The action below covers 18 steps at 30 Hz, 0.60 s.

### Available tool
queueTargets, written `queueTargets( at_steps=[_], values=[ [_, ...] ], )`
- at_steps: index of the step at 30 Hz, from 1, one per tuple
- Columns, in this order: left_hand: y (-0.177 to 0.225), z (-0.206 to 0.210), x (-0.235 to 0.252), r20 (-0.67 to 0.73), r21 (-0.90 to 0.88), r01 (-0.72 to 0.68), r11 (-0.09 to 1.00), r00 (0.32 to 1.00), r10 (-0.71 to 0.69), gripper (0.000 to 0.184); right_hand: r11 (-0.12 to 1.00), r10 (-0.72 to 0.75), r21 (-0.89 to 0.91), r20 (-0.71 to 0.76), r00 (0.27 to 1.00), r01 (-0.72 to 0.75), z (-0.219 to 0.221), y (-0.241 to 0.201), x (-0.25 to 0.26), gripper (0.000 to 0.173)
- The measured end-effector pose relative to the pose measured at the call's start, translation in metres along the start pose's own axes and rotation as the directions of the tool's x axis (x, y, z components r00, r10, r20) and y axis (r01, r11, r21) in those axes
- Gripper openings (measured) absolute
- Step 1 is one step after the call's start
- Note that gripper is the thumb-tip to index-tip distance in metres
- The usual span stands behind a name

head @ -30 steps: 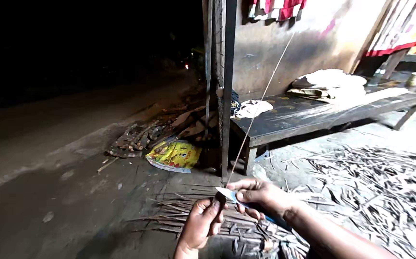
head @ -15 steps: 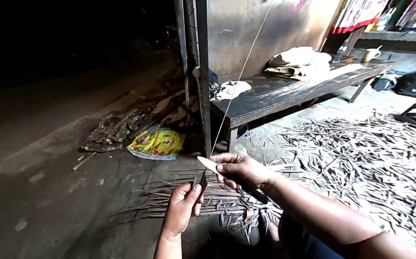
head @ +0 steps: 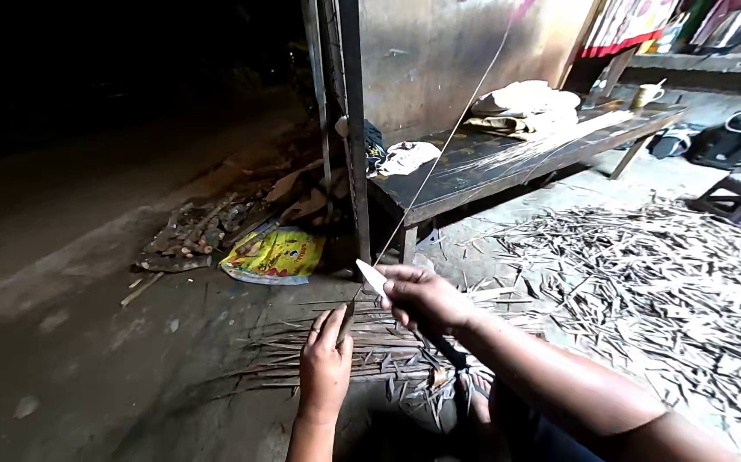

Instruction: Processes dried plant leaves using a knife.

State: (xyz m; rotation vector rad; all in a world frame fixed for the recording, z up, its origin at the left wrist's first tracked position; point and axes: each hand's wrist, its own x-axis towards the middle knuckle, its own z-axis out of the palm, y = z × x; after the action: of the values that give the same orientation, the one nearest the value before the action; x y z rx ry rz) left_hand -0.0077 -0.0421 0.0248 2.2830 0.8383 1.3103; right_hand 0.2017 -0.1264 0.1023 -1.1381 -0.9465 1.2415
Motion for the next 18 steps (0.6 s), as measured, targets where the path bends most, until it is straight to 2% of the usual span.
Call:
queueTargets(
  at_steps=[3, 11, 14, 18],
  values=[
    [-0.001, 0.002, -0.002, -0.055, 0.079, -0.091, 0.993, 0.994, 0.096, 0.035, 0.995, 0.086, 0.037, 0.087, 0.993, -0.089, 0.017, 0.016, -0.007, 0.043],
    [0.003, 0.001, 0.001, -0.143, 0.144, -0.159, 0.977, 0.973, 0.18, 0.031, 0.997, 0.056, 0.037, 0.129, 0.99, -0.061, 0.014, 0.002, -0.008, 0.04],
    [0.002, 0.0, 0.003, -0.161, 0.169, -0.152, 0.974, 0.97, 0.179, 0.031, 0.997, 0.023, 0.065, 0.061, 0.998, -0.027, 0.012, -0.006, -0.006, 0.041],
    [0.0, 0.0, 0.002, -0.174, 0.188, -0.121, 0.975, 0.973, 0.154, 0.032, 0.988, -0.034, 0.144, -0.122, 0.992, 0.051, -0.005, -0.019, 0.002, 0.045]
  ],
)
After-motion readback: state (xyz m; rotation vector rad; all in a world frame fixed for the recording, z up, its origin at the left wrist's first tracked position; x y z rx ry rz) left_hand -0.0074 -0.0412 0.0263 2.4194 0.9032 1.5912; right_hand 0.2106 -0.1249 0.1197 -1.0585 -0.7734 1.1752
